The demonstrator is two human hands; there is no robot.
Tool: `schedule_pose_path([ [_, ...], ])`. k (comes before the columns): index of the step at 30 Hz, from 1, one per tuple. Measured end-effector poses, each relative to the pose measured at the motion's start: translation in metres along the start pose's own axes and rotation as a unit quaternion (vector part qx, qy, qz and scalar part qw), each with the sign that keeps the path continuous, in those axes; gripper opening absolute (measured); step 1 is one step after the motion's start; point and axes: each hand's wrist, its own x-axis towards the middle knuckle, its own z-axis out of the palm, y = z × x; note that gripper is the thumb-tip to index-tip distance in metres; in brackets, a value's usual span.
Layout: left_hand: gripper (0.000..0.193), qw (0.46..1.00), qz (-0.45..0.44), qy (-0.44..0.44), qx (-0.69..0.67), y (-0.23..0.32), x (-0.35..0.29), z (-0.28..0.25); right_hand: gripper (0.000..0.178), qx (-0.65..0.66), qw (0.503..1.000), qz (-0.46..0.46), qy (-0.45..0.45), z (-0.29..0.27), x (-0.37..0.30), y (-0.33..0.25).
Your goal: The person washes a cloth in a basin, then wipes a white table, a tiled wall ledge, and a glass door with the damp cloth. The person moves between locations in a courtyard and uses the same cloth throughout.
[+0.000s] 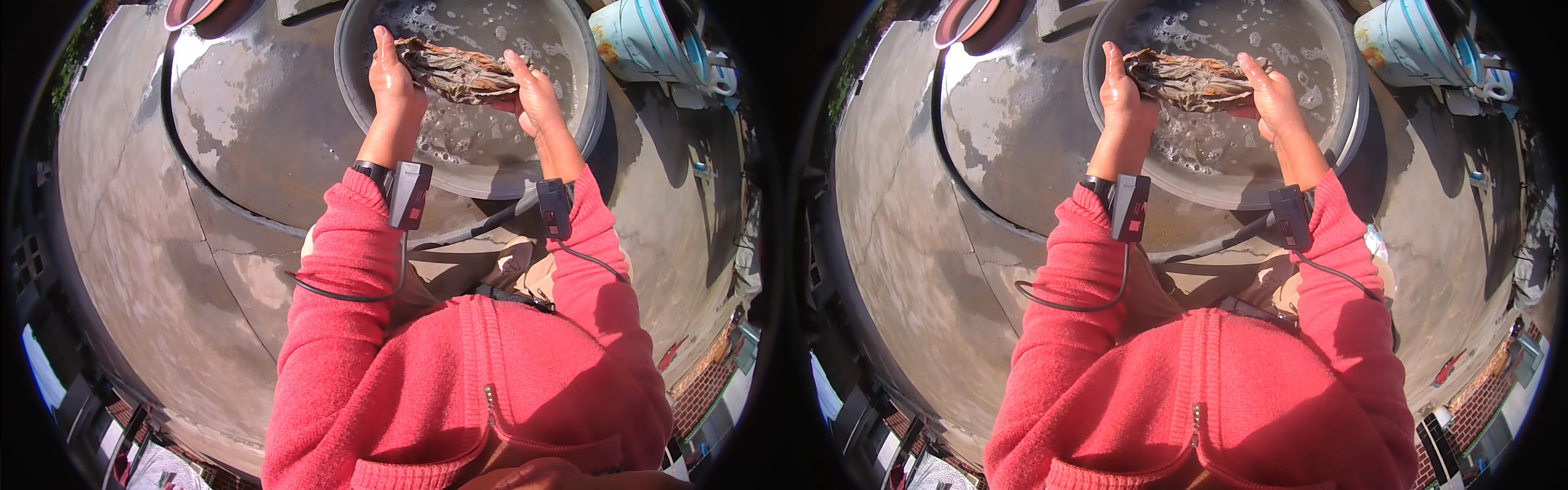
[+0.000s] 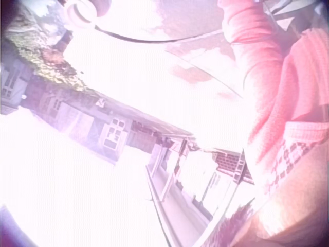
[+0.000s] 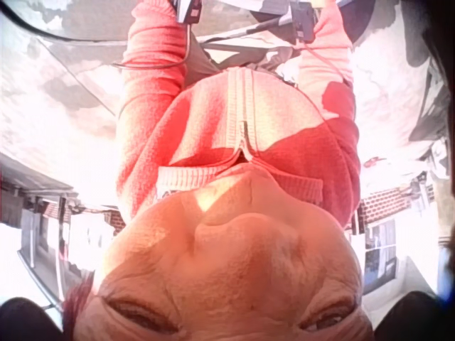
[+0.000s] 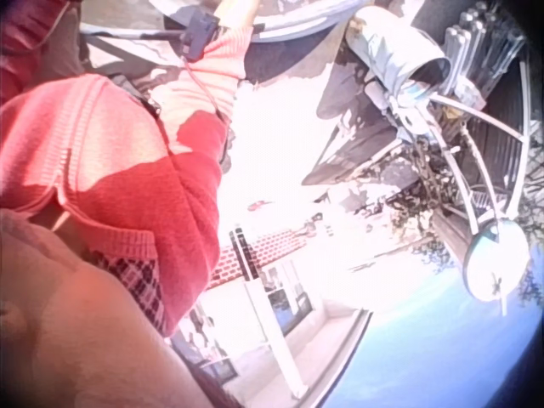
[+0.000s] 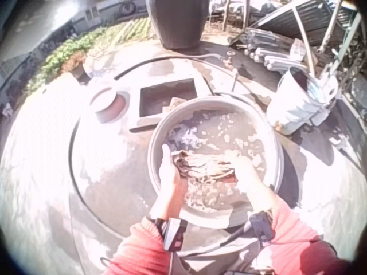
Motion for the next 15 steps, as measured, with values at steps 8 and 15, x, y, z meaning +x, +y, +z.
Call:
schedule_pose_path([
  [8,0.082,0.902,0.073,0.148,0.399,0.012,0.015,-0.016,0.026,-0.011,0.995,0.038,-0.096,-0.058,0.020,0.032],
  [15,0.085,0.905,0.086,0.105,0.403,0.030,-0.005,-0.004,0.023,-0.666,0.744,-0.062,-0.008,-0.065,0.042,0.154],
])
